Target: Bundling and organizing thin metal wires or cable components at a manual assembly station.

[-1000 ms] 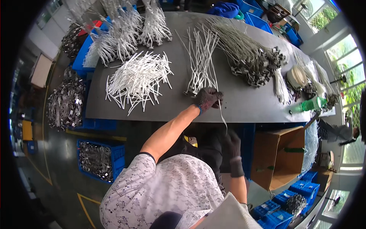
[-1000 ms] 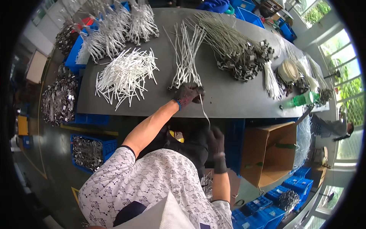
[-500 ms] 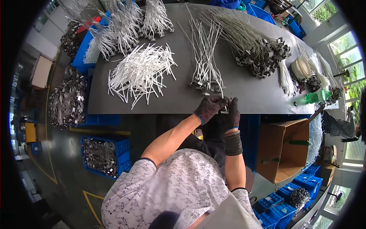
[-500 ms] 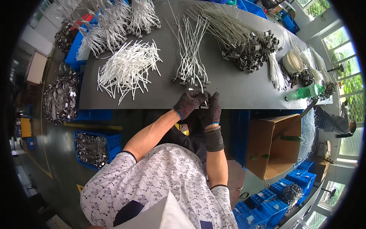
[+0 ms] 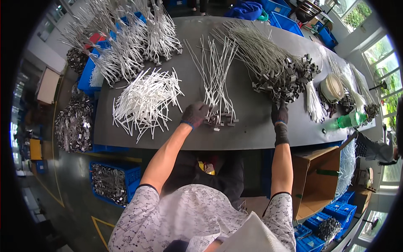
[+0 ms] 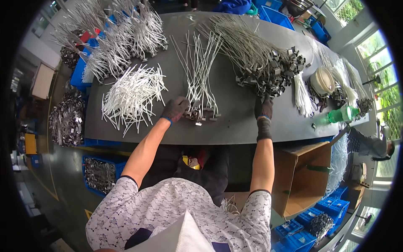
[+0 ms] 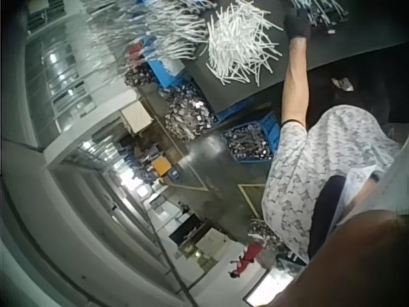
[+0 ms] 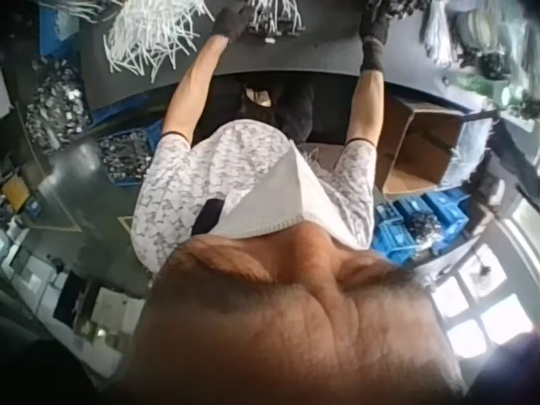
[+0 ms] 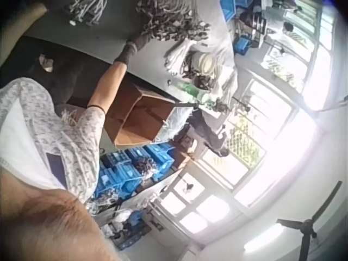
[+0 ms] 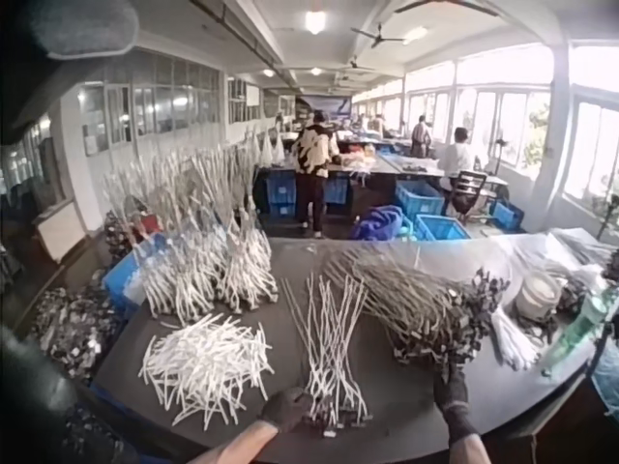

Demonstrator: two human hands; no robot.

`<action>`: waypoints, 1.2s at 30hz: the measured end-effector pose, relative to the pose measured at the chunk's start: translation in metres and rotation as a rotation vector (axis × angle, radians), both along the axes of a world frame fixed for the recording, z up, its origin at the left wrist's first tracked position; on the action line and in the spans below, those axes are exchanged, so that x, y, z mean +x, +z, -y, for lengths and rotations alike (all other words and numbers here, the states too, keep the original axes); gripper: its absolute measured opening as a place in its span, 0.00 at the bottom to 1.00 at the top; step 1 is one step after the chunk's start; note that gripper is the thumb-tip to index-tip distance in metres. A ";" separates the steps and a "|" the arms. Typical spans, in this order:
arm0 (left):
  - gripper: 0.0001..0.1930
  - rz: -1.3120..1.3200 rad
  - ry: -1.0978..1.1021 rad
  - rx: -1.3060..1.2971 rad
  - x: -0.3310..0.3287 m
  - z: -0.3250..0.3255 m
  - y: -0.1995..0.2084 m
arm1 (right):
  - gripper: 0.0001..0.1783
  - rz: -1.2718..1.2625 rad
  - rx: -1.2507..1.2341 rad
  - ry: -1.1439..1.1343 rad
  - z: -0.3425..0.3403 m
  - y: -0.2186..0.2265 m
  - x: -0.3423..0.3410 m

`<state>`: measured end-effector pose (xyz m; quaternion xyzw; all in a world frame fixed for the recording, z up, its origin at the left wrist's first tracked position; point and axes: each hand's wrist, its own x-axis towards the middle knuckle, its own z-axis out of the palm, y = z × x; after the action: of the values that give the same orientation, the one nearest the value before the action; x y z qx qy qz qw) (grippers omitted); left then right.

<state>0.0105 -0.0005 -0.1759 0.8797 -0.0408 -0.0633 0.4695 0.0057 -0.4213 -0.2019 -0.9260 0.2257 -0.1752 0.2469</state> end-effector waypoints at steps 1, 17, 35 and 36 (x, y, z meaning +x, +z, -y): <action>0.15 -0.068 0.083 0.038 0.000 -0.009 -0.007 | 0.36 -0.072 0.053 0.028 0.006 -0.008 0.012; 0.23 -0.214 0.256 0.702 0.043 -0.091 -0.089 | 0.31 0.199 0.044 -0.114 -0.014 -0.020 0.040; 0.12 -0.058 0.266 0.246 0.022 -0.114 -0.120 | 0.41 0.028 0.168 -0.251 -0.034 -0.040 -0.052; 0.13 0.002 0.250 0.345 0.020 -0.112 -0.118 | 0.39 0.062 0.155 -0.225 -0.032 -0.036 -0.041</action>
<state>0.0308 0.1111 -0.2940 0.9453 0.0799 -0.0098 0.3161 -0.0353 -0.3892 -0.2383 -0.8671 0.3333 -0.2126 0.3032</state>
